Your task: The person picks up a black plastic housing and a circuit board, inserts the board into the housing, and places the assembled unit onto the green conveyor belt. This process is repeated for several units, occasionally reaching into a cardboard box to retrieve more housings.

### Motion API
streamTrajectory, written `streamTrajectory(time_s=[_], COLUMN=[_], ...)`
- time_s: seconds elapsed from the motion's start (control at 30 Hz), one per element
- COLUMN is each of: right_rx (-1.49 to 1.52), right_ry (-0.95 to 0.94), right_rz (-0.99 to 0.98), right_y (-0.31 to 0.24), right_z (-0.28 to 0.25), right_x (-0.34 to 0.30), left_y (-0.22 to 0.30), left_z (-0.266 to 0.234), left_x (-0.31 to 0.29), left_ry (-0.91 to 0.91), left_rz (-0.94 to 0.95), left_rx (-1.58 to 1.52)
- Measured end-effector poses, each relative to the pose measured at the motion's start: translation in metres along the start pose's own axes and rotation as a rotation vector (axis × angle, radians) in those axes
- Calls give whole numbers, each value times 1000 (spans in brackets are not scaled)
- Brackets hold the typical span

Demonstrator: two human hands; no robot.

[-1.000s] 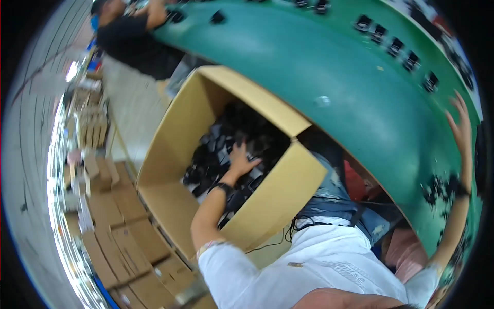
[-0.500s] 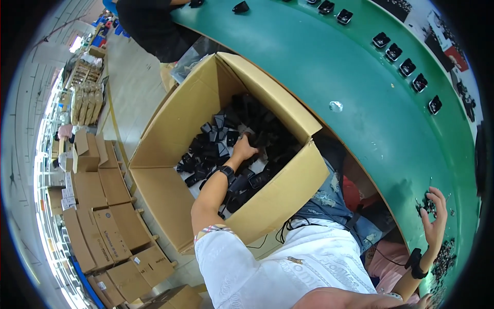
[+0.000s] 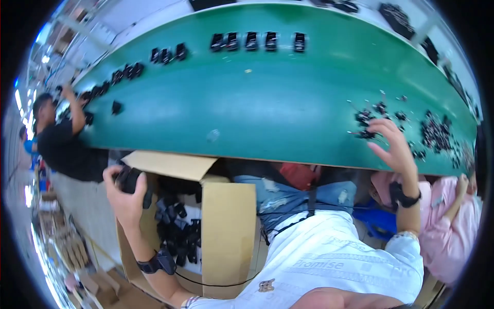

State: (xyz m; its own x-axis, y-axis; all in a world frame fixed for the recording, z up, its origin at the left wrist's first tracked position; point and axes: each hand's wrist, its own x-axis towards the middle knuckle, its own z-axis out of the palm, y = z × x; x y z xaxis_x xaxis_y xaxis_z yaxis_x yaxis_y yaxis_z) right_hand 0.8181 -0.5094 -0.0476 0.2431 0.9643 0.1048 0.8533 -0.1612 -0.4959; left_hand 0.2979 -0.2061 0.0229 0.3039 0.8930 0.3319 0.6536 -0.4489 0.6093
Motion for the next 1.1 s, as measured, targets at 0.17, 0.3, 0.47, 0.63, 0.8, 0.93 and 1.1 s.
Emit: streamTrajectory(time_s=[0.17, 0.3, 0.47, 0.63, 0.8, 0.93, 1.1], right_rx=[-107, -126, -220, -511, -353, -220, -303], right_ry=[205, 270, 250, 90, 212, 297, 237], right_rz=[17, 47, 34, -35, -110, 19, 181], right_y=[23, 37, 36, 42, 62, 44, 62], right_z=[22, 28, 27, 56, 56, 28, 41], right_x=[-17, -26, -11, 10, 10, -5, -17], left_y=[121, 137, 148, 188, 220, 193, 185], left_z=[181, 299, 331, 325, 321, 334, 348], left_x=[67, 71, 75, 66, -12, -76, -97], left_ry=[-455, -612, -317, -221, -239, -469, -491], left_rz=[540, 626, 856, 669, 385, 274, 410], left_rx=[197, 418, 472, 111, -733, -649, -481])
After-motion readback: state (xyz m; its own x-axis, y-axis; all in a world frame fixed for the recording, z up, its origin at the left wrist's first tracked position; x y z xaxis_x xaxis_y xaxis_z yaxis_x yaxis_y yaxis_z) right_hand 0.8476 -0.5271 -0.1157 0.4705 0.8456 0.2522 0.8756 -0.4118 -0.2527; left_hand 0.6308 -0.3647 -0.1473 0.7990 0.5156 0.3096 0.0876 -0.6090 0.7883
